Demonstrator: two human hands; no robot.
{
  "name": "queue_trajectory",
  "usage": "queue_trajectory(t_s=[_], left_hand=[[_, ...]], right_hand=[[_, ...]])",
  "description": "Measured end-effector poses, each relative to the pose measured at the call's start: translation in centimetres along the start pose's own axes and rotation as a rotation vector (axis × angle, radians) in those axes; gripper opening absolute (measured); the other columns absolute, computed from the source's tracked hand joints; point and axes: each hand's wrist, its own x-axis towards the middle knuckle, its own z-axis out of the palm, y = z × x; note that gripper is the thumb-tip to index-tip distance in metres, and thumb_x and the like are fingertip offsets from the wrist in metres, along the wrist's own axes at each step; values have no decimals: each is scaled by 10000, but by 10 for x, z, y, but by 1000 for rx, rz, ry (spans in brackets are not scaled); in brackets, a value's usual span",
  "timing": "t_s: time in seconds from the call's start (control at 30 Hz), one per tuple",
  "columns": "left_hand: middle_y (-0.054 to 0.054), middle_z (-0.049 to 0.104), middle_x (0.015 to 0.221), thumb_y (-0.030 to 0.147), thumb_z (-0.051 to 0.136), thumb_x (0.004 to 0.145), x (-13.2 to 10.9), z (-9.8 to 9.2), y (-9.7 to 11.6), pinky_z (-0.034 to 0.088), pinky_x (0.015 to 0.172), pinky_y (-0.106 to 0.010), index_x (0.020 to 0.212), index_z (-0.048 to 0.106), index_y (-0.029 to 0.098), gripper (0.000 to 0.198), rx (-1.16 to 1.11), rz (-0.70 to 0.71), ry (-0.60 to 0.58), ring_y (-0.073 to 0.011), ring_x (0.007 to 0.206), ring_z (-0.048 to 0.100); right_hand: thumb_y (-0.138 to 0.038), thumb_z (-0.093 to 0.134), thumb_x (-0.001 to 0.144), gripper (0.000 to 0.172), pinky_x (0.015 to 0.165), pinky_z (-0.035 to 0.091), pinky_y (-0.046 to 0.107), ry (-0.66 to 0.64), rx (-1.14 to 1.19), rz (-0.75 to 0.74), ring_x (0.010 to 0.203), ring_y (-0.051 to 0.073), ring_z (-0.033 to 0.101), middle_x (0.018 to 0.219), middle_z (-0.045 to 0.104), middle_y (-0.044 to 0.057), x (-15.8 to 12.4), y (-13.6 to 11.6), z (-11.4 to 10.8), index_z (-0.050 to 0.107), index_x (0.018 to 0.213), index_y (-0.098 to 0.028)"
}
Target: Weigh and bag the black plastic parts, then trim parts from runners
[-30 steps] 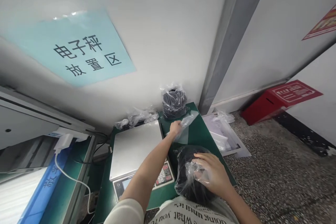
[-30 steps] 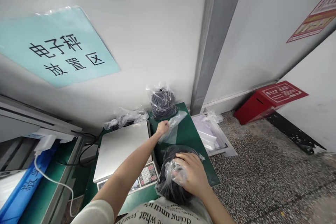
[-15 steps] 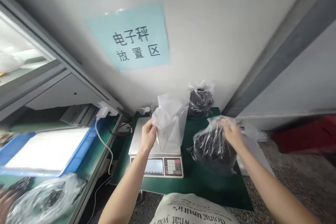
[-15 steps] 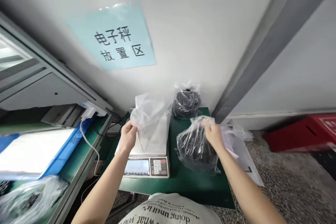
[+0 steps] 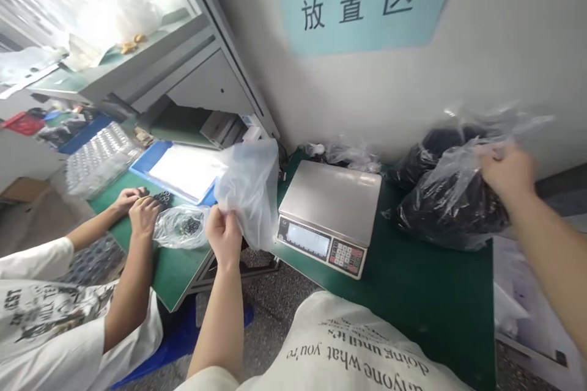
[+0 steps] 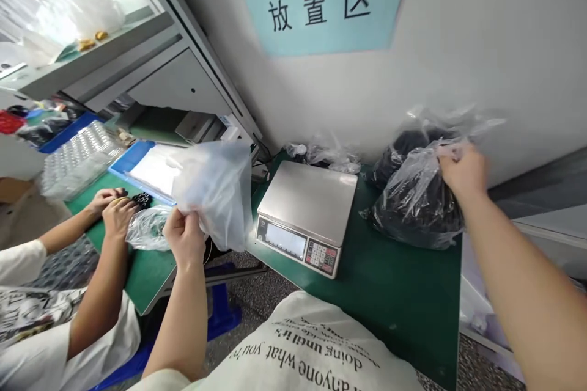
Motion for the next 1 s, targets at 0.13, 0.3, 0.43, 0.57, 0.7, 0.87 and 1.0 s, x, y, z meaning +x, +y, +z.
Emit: queue_trajectory(t_s=[0.13,0.3,0.43,0.57,0.7,0.87,1.0], left_hand=[[4,457,679,151,420,749,20,16,18,369,615,-238,687,461,169,76,157,393,88,-121,650,456],[-80,568,909,130,399,756,14,69,35,382,737,-311,796,547,172,158,282,718,-293,-186,845,501],[-43,631,855,114,379,744,-7,110,23,365,800,-322,788,574,185,212,375,632,-971,-187,836,540],[-38,644,780,107,369,735,-14,125,9,368,821,-324,758,571,171,214,380,582,-1073,-179,765,562],[-36,629,786,108,332,744,-9,119,6,326,896,-333,762,548,174,227,362,535,-979,-167,783,549],[-33,612,733,119,319,744,-9,112,5,318,903,-343,737,528,183,219,369,471,-919,-169,746,537],[-28,606,689,129,347,725,-9,118,1,305,922,-367,696,527,189,191,370,446,-970,-170,726,545]], right_hand=[[-107,659,597,223,615,354,283,44,80,181,556,102,360,663,459,27,-20,-4,-18,599,811,-87],[-194,651,593,342,647,409,342,103,116,149,683,190,517,812,567,129,-49,12,-30,594,907,-72],[-165,458,652,56,748,409,384,59,132,78,792,239,554,734,575,117,-70,20,-29,508,627,-165],[-99,342,649,183,768,396,353,13,141,147,776,216,544,612,513,84,-78,22,-29,375,498,-197],[-133,317,678,227,677,380,316,24,124,103,632,180,484,539,455,57,-86,27,-28,374,467,-196],[-216,313,712,244,520,261,294,165,-10,182,487,150,336,476,335,17,-103,21,-27,294,468,-219],[-219,298,746,295,519,221,284,79,-42,197,478,137,306,464,322,13,-104,7,-31,294,451,-213]])
